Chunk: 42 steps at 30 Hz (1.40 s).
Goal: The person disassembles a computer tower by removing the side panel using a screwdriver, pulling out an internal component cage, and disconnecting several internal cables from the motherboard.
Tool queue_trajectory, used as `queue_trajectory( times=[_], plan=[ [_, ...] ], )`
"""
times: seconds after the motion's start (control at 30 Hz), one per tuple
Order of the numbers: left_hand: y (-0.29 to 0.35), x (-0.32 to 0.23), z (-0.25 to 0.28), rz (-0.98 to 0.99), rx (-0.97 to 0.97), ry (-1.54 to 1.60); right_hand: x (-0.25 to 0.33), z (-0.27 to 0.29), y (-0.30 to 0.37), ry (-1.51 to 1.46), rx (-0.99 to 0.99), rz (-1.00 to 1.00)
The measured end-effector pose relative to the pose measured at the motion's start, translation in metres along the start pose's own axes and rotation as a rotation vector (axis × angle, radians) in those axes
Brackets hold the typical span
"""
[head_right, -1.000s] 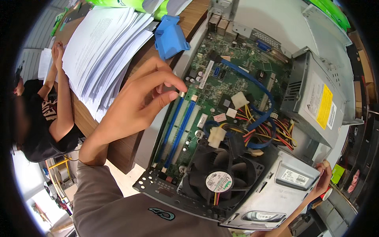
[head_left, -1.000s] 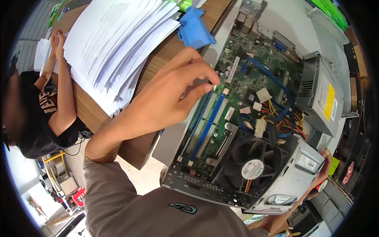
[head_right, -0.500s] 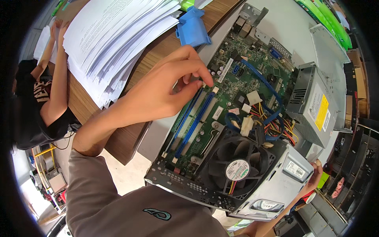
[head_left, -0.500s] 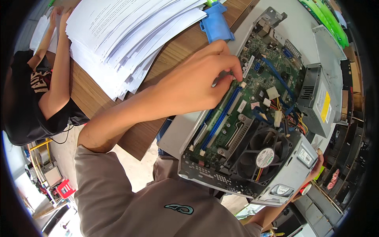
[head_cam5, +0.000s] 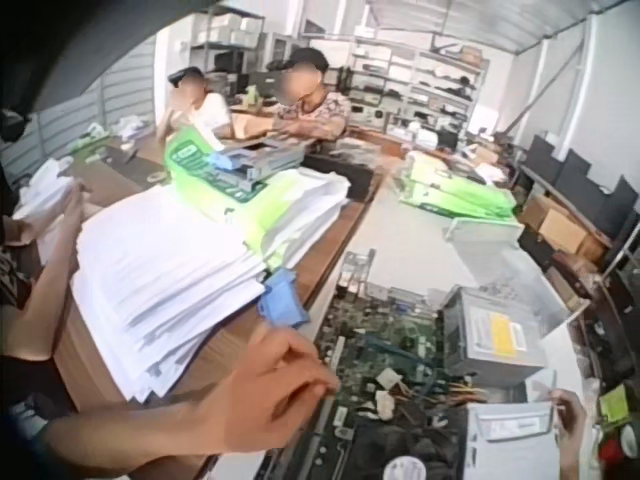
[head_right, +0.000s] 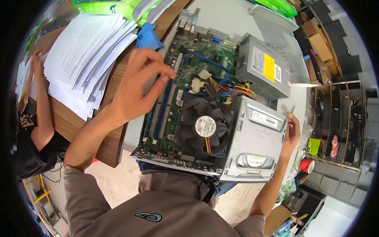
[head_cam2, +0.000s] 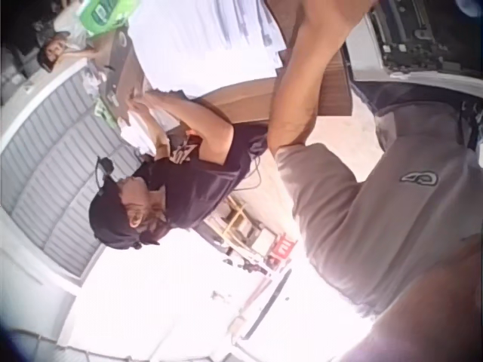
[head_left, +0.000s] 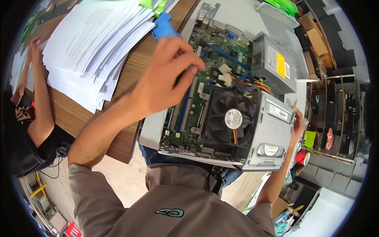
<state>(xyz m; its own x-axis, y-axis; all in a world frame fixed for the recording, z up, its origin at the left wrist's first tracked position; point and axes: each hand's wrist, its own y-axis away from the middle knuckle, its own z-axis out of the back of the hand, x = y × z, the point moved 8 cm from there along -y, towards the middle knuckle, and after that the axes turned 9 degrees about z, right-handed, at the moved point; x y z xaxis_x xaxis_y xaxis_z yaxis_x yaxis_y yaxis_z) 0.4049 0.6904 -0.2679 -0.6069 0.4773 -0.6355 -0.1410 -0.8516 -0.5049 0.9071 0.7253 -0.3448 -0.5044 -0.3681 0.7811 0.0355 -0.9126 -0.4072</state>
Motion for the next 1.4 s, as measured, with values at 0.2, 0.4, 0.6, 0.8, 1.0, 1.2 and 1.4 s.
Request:
queue_trajectory(
  times=[0.2, 0.4, 0.6, 0.8, 1.0, 1.2, 1.4],
  plan=[
    [0.008, -0.047, -0.023, -0.005, 0.458, 0.210, 0.025, -0.011, -0.003, 0.090, -0.017, -0.010],
    [0.008, -0.059, -0.034, 0.075, 0.533, 0.040, 0.037, -0.015, 0.001, 0.077, -0.022, -0.023],
    [-0.003, -0.054, -0.035, 0.196, 0.564, 0.021, 0.038, -0.017, 0.001, 0.075, -0.018, -0.029],
    [-0.026, -0.031, -0.043, 0.300, 0.483, 0.339, 0.038, -0.019, -0.001, 0.055, 0.014, -0.030],
    [-0.054, -0.019, -0.065, 0.350, 0.473, 0.368, 0.035, -0.016, 0.000, 0.071, -0.002, -0.029],
    [-0.078, -0.012, -0.082, 0.307, 0.448, 0.131, 0.038, -0.015, 0.000, 0.065, -0.027, -0.067],
    [-0.117, -0.003, -0.084, 0.196, 0.358, 0.010, 0.037, -0.017, -0.002, 0.045, -0.010, -0.104]
  ],
)
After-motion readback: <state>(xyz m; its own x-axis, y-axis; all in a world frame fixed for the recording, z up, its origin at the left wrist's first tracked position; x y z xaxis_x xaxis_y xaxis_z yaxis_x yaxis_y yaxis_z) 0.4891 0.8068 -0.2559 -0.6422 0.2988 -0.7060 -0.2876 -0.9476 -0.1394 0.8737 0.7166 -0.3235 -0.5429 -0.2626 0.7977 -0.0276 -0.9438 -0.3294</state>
